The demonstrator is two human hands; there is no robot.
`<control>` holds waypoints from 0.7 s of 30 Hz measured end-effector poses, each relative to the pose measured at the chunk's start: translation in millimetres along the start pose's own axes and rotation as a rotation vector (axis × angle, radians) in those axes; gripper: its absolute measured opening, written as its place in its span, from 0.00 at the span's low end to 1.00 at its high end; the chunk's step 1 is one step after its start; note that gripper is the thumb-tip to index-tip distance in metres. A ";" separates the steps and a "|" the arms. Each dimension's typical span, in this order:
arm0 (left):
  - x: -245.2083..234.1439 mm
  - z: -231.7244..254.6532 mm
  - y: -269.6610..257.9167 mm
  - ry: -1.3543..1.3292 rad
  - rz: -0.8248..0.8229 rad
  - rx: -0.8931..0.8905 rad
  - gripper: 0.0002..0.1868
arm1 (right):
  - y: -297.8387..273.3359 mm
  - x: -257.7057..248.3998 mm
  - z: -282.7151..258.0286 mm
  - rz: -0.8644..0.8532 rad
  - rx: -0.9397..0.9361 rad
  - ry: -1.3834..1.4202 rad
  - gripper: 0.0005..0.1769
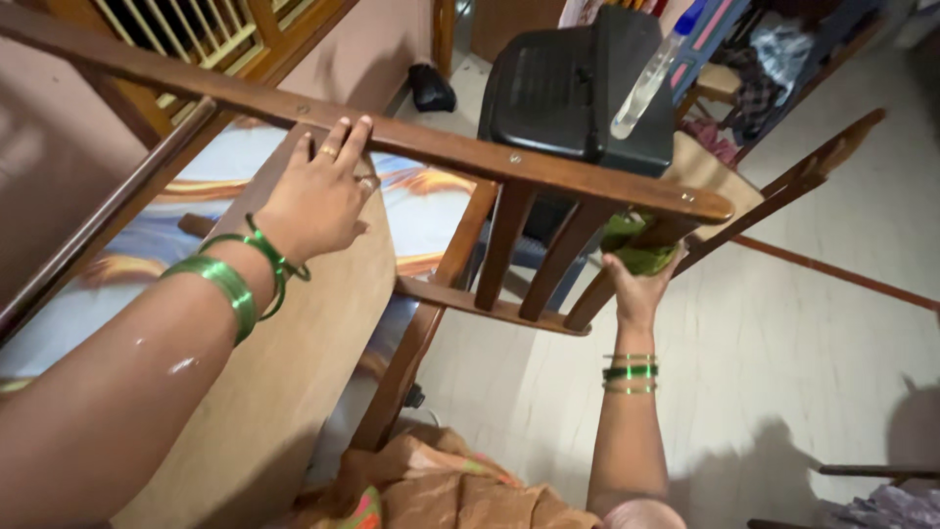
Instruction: The person wipes a table surface with a green cloth, then lifts a wooden chair and wipes its frame and seat. The person continues wiping the chair's legs and backrest.
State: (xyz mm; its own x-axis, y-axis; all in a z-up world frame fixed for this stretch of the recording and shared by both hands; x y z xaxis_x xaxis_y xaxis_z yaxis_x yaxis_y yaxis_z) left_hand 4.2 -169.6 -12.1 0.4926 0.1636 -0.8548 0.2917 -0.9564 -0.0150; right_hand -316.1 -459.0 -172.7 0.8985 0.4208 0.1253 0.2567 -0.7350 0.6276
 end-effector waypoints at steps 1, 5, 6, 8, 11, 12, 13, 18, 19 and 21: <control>-0.4 0.4 -0.7 -0.005 -0.011 0.000 0.35 | -0.8 -2.4 -0.1 -0.051 0.040 0.061 0.61; 1.2 0.5 0.4 -0.004 -0.064 -0.004 0.31 | -1.3 -11.0 -5.0 -0.136 0.213 0.179 0.63; 0.1 0.3 1.1 -0.006 -0.054 -0.005 0.31 | 0.5 -11.6 -5.4 -0.128 0.258 0.177 0.62; 0.4 1.4 1.2 -0.013 -0.050 -0.008 0.31 | 11.4 -14.9 -18.5 -0.055 0.190 -0.022 0.52; 0.6 0.7 0.9 -0.012 -0.063 -0.013 0.31 | 34.1 -9.7 -48.8 -0.006 0.080 -0.218 0.40; 0.0 0.4 1.1 -0.015 -0.061 -0.014 0.31 | 42.1 -6.7 -60.5 -0.002 0.042 -0.268 0.36; -0.2 0.6 1.1 -0.018 -0.061 -0.014 0.31 | 47.4 -4.2 -71.1 0.019 0.011 -0.211 0.35; -1.4 -0.8 1.0 0.001 -0.030 -0.022 0.32 | 44.2 0.0 -62.2 0.209 0.124 0.022 0.36; -3.5 0.0 1.0 -0.002 -0.005 -0.024 0.33 | 43.7 0.1 -62.0 0.201 0.033 -0.071 0.38; -0.8 -0.7 1.3 -0.003 -0.035 -0.027 0.31 | 33.6 6.6 -49.0 0.181 -0.144 -0.258 0.43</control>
State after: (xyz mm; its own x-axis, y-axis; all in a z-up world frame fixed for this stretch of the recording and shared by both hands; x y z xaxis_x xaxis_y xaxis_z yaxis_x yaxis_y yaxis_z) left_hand 4.7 -170.8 -11.0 0.4791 0.1962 -0.8555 0.3311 -0.9431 -0.0308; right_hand -319.0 -454.8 -113.2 0.9900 0.1291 0.0575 0.0490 -0.6950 0.7173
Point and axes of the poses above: each hand's wrist, its own y-axis towards the middle knuckle, its own x-axis out of the palm, z = x × y, the point moved 9 cm from there along y, towards the middle knuckle, and after that the axes turned 9 degrees about y, right-handed, at the moved point
